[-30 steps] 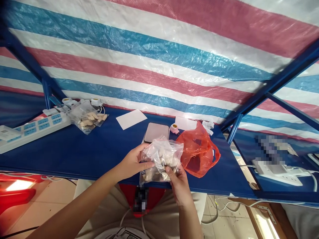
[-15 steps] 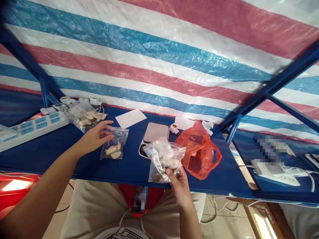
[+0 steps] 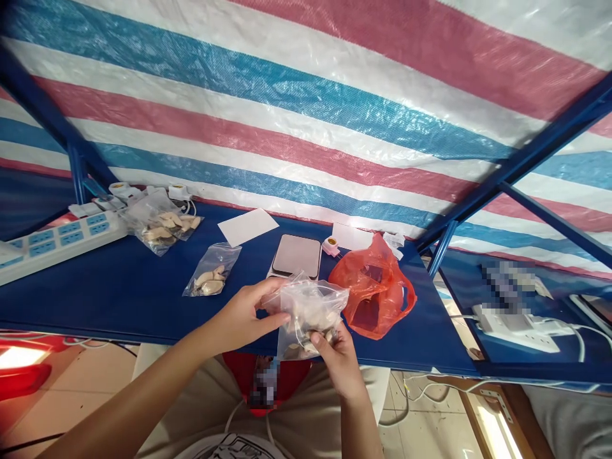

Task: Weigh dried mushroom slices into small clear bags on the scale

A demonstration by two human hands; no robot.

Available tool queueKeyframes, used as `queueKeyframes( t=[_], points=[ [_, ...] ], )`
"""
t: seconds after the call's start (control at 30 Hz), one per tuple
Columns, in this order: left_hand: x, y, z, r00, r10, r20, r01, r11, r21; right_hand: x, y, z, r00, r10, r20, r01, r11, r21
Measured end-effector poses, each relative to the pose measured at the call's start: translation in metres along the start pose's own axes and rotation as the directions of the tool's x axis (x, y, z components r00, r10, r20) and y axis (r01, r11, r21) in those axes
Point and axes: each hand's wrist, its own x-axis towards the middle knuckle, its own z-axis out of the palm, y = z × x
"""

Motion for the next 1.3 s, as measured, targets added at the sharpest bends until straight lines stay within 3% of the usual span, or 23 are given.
queueKeyframes(
  t=[0.1, 0.23, 0.37, 0.5, 0.67, 0.8, 0.9, 1.03, 1.13, 1.3],
  points=[
    [0.006, -0.002, 0.000, 0.997, 0.043, -0.060, -0.045, 0.998, -0.033, 0.000, -0.002, 0.002, 1.000, -0.008, 0.024, 0.009, 1.000, -0.028],
    [0.006, -0.001, -0.012, 0.996, 0.028, -0.083, -0.022, 0.997, 0.074, 0.000, -0.008, 0.006, 0.997, 0.053, 0.063, -0.048, 0.996, -0.081],
    [0.004, 0.006, -0.017, 0.999, 0.027, -0.042, -0.024, 0.996, 0.080, 0.002, -0.009, 0.013, 0.993, 0.112, 0.032, -0.108, 0.990, -0.096],
    [0.009, 0.013, -0.019, 0.999, 0.042, -0.020, -0.036, 0.975, 0.220, 0.004, -0.011, 0.018, 0.978, 0.196, 0.071, -0.184, 0.971, -0.152],
    [0.014, 0.019, -0.026, 0.994, 0.107, -0.035, -0.090, 0.943, 0.321, 0.003, -0.017, 0.013, 0.989, 0.126, 0.073, -0.124, 0.992, -0.031],
    [0.012, 0.026, -0.029, 0.987, 0.144, -0.070, -0.126, 0.968, 0.216, 0.003, -0.020, 0.002, 0.982, 0.039, 0.184, -0.055, 0.995, 0.087],
    [0.007, 0.034, -0.022, 0.987, 0.157, -0.035, -0.153, 0.984, 0.094, 0.002, -0.020, 0.002, 0.969, -0.010, 0.245, -0.019, 0.993, 0.118],
    [0.002, 0.046, -0.003, 0.979, 0.179, -0.101, -0.182, 0.983, -0.025, -0.011, -0.013, 0.018, 0.989, -0.084, 0.124, 0.051, 0.967, 0.250],
    [0.001, 0.051, 0.013, 0.968, 0.189, -0.163, -0.203, 0.976, -0.073, -0.025, -0.002, 0.034, 0.998, -0.063, 0.006, 0.058, 0.943, 0.328],
    [0.001, 0.052, 0.025, 0.976, 0.184, -0.116, -0.193, 0.979, -0.068, -0.040, 0.003, 0.047, 0.967, 0.018, -0.254, 0.079, 0.927, 0.366]
  ],
)
